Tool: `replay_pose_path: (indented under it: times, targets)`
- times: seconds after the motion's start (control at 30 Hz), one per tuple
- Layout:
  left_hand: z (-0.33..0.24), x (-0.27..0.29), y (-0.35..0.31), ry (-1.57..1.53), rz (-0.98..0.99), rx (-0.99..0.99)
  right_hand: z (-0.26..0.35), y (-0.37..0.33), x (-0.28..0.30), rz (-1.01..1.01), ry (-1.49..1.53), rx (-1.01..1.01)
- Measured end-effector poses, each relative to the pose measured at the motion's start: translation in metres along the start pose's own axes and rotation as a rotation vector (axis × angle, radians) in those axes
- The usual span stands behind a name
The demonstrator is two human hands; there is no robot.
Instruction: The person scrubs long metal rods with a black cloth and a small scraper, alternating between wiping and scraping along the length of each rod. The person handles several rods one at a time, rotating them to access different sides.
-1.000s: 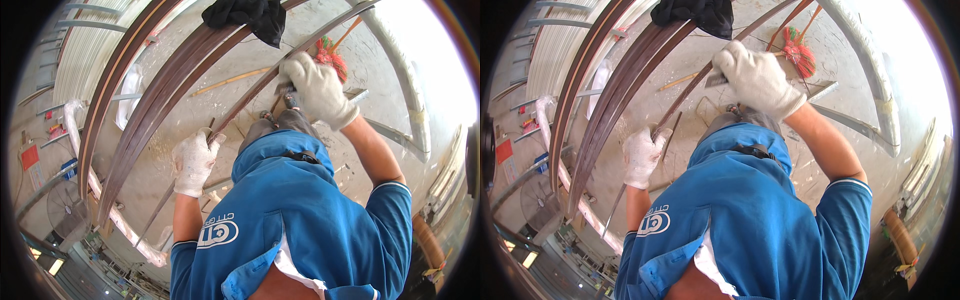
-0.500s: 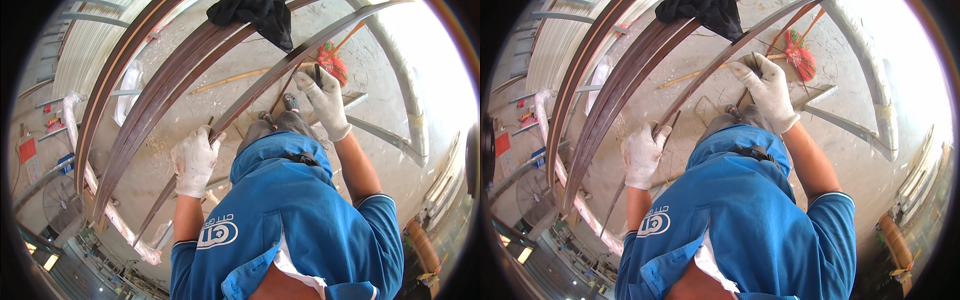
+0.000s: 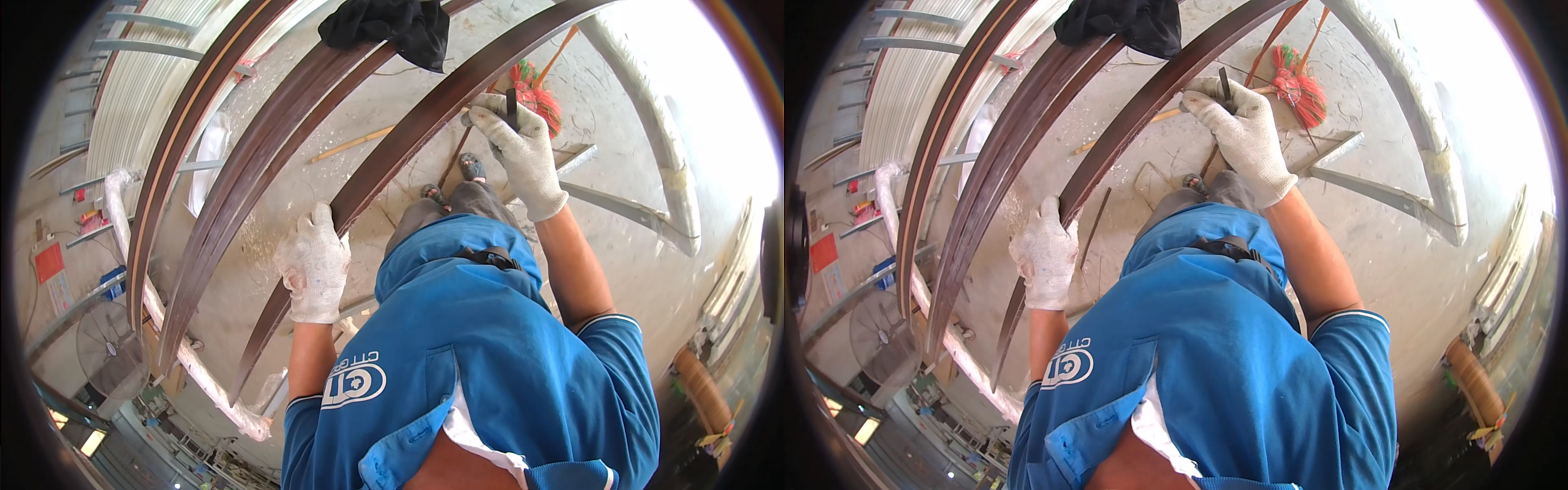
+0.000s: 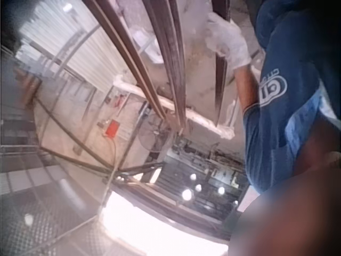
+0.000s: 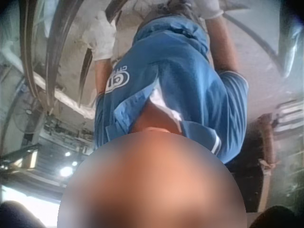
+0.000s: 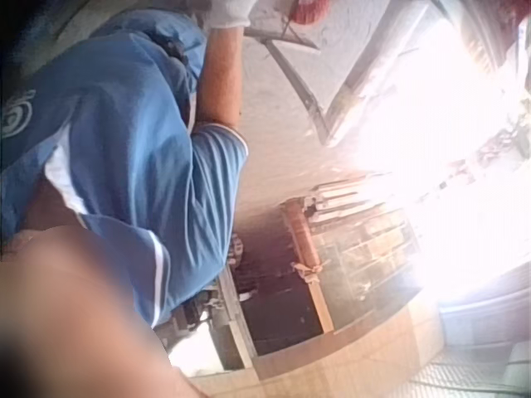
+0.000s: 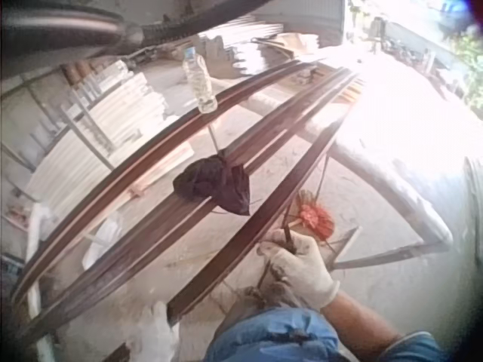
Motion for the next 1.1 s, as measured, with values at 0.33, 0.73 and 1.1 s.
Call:
replay_pose_path:
  times: [0.33,0.73,1.1]
  targets:
    - [-0.002,-0.001,-0.001,0.053,0.041,0.002,-0.006,-0.002,-0.008,-0.051,0.073,-0.073]
    - [-0.007,-0.015,0.001,-0.024,0.112,0.004,0.021,0.007,0.015,-0.346,-0.384,0.361]
    - [-0.003,-0.017,0.006,-0.085,0.153,0.033,-0.006,0.012,0.008,-0.050,-0.126,0.068]
Point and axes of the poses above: each hand's wrist, its own y-axis towards the middle knuckle, its own x-axis out of the back of the hand, z = x × y, the point moved 9 cm from there along y, towards the middle knuckle, and after that the axes turned 10 degrees about -z, right-handed, at the moved point
